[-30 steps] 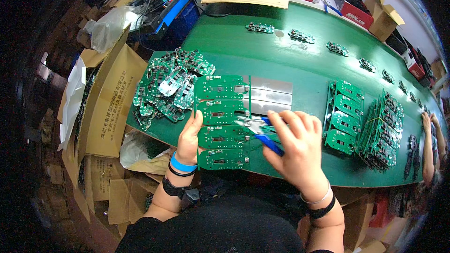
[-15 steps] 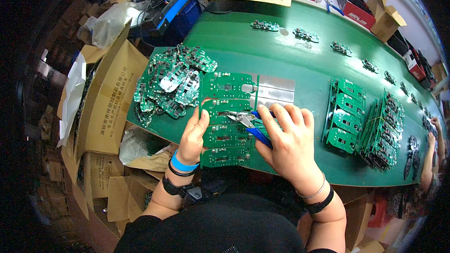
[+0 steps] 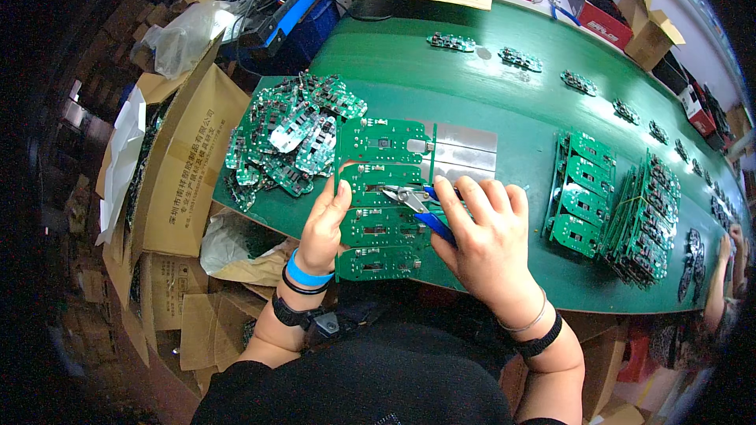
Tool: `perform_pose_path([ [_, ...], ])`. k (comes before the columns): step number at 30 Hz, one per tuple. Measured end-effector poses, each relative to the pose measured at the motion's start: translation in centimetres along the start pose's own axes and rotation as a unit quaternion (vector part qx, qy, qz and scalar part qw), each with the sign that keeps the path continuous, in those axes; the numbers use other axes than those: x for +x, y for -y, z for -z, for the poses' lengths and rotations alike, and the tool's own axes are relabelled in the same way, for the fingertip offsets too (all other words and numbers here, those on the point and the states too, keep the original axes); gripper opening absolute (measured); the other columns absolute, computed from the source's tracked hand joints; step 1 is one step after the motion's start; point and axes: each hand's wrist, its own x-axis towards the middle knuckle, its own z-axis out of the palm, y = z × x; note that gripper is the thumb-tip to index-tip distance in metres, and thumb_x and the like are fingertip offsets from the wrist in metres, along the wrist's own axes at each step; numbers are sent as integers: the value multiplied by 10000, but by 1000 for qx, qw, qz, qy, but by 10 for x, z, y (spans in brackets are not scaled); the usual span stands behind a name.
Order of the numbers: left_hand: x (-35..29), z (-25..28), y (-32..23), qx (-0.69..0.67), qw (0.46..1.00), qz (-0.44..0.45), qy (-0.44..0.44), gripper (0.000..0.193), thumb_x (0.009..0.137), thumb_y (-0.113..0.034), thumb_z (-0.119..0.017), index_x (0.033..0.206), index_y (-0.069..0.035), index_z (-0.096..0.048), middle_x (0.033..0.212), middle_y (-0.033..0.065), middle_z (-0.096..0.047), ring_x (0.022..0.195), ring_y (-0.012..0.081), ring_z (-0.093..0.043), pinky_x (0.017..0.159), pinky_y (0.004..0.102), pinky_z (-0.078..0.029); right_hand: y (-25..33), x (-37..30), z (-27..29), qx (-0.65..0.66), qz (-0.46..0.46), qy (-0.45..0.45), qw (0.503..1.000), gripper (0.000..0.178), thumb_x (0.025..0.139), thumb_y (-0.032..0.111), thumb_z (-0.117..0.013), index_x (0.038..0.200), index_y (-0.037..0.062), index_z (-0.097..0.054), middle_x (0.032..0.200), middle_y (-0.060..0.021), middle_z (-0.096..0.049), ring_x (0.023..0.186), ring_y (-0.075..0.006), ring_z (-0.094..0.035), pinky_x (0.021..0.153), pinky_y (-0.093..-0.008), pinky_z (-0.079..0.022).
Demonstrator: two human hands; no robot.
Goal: The worker is assembling printed circuit boards on an assembly line, using pliers to separate or trim components.
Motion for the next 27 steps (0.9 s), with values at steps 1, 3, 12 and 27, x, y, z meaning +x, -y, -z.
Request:
perform_pose_path([
  [1, 0, 0, 0, 0, 1000, 0, -1, 399, 986, -236, -322, 1324, -25, -335, 1221, 100, -497, 1090, 153, -499, 917, 294, -415, 0, 1, 0, 0, 1, 0, 1000, 572, 584, 227, -704, 1112, 75, -546, 984, -64, -532, 874, -225, -493, 757, -378, -350],
  [3, 1, 0, 2, -23, 1000, 8, -3, 404, 986, -243, -323, 1330, -31, -327, 1226, 104, -494, 1093, 159, -502, 917, 298, -419, 1, 2, 1, -4, 9, -21, 1000, 557, 586, 224, -704, 1101, 76, -553, 953, -57, -536, 836, -219, -495, 741, -371, -354],
  [12, -3, 8, -2, -29, 999, 31, -4, 407, 983, -251, -319, 1342, -58, -302, 1243, 122, -481, 1093, 197, -520, 902, 341, -453, -3, -3, -4, 35, -4, -51, 998, 513, 592, 226, -701, 1066, 70, -585, 933, -57, -554, 799, -218, -521, 709, -347, -372],
  [27, -1, 20, 16, -463, 874, 134, 53, 590, 954, -419, -274, 1384, -20, -211, 1430, 245, -163, 932, 428, -592, 715, 466, -567, -8, -12, -13, 70, -79, -32, 994, 456, 609, 174, -694, 1041, 67, -593, 899, -60, -558, 777, -231, -511, 691, -351, -377],
])
